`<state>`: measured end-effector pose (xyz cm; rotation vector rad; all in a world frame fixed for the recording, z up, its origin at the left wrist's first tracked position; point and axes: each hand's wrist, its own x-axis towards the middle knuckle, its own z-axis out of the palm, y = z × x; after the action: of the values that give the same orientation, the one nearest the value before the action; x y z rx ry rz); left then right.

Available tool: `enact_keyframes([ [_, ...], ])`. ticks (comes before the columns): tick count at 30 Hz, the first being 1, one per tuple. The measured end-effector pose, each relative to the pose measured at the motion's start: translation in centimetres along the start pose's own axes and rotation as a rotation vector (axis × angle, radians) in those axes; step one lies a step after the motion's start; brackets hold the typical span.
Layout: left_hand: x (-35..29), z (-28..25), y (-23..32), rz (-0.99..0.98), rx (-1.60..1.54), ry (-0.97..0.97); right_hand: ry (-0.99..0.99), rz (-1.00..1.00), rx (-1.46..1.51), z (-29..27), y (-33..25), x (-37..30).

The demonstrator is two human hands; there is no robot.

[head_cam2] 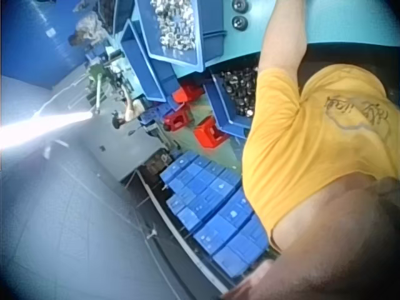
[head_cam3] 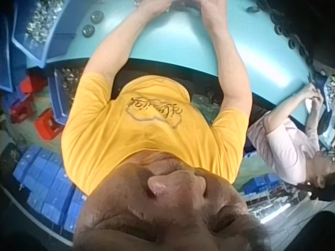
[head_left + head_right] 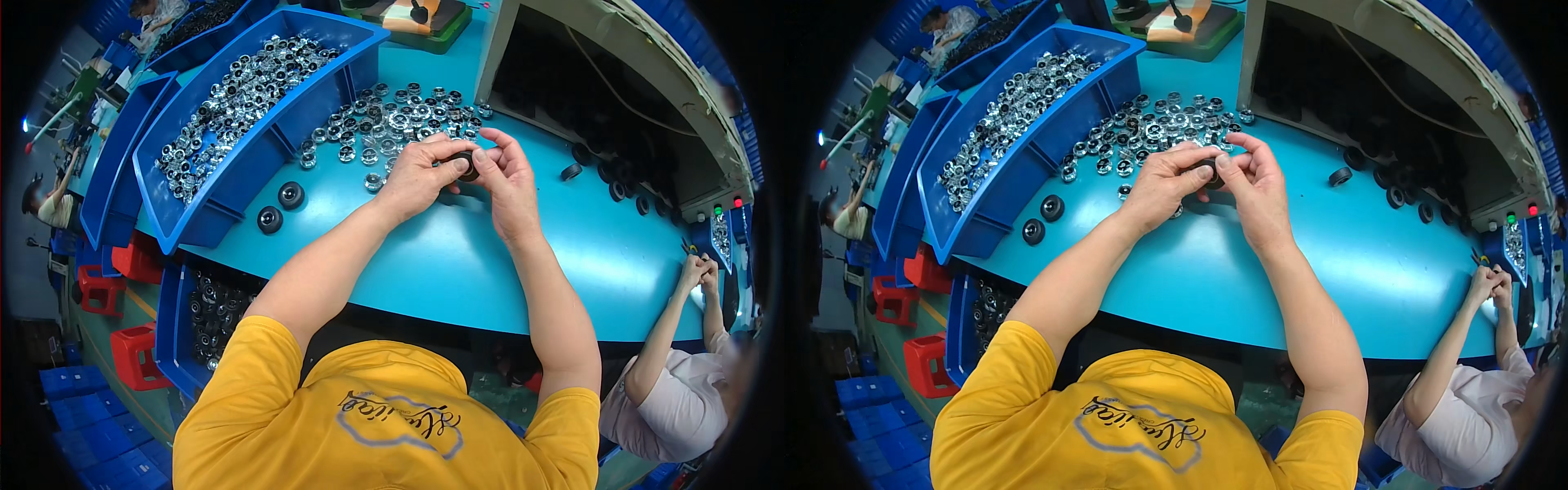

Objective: Assembling small toy components by hand at an industrial workbench.

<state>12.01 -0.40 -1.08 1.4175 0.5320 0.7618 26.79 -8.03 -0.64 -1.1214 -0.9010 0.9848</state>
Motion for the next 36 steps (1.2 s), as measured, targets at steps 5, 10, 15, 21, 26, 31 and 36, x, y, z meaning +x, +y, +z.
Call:
enact_keyframes([
  [5,0.0,0.0,0.4,-0.049,0.088,-0.004,0.009,-0.038,-0.108,0.1,0.2,0.1],
  [10,-0.1,-0.1,0.8,-0.009,0.146,-0.137,0.059,-0.010,-0.009,-0.3,0.0,0.1],
  [15,-0.1,-0.1,0.4,0.100,0.278,-0.121,0.035,0.007,0.058,-0.6,0.3,0.1],
  [21,-0.4,-0.3,1.2,0.210,0.472,-0.101,0.002,0.014,0.058,-0.7,0.3,0.1],
  [26,-1.4,-0.7,1.8,0.461,0.729,0.108,0.012,-0.028,0.015,-1.3,0.7,1.0],
  [31,-7.5,-4.6,5.6,0.413,1.262,0.261,0.061,-0.096,-0.215,-3.2,2.3,1.8],
  [36,-14.0,-10.7,4.3,0.236,1.585,0.393,-0.021,-0.090,-0.283,-1.7,3.1,1.6],
])
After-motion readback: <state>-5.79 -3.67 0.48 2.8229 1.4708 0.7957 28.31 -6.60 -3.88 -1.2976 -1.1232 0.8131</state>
